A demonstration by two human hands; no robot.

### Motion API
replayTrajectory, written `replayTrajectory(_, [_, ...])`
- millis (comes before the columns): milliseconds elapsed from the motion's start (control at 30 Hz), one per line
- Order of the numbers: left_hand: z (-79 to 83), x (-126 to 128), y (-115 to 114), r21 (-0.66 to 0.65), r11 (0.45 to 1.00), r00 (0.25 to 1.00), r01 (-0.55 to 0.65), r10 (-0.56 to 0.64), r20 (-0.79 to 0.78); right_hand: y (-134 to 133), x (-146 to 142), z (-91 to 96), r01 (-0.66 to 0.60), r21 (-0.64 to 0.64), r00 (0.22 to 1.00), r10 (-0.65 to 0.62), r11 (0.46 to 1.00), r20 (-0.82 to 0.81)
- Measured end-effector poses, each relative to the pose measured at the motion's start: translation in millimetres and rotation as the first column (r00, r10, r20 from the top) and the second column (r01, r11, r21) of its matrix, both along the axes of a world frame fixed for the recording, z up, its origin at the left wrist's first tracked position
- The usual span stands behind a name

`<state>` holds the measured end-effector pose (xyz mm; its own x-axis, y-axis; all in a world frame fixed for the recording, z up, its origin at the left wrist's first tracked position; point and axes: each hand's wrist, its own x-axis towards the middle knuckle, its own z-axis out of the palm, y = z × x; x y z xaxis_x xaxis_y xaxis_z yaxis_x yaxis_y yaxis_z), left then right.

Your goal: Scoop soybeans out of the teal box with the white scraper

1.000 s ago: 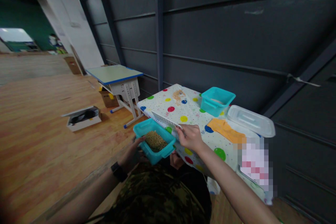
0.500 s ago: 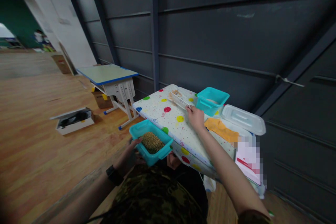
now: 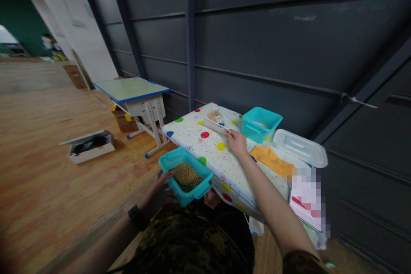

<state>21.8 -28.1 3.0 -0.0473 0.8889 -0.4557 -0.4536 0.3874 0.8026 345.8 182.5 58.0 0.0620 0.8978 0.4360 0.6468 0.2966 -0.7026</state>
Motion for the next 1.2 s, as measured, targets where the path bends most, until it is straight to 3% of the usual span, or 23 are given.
replayTrajectory(333, [13.3,0.7,0.6,-0.014,0.999,0.999,-0.032,0.032,-0.023,-4.4,0.4,-0.8,-0.084,0.022,0.996,0.085,0.996,-0.031])
replayTrajectory(633, [6.0,1.1,0.6,-0.02,1.0,1.0,0.001,-0.001,-0.03,-5.0,-3.0,0.3,-0.1,0.03,0.994,0.098,0.995,0.043])
replayTrajectory(1200, [14.3,3.7,-1.8,-0.024,1.0,1.0,0.001,-0.001,-0.03,-22.6,-9.3,5.9,-0.124,0.018,0.992,0.123,0.992,0.038])
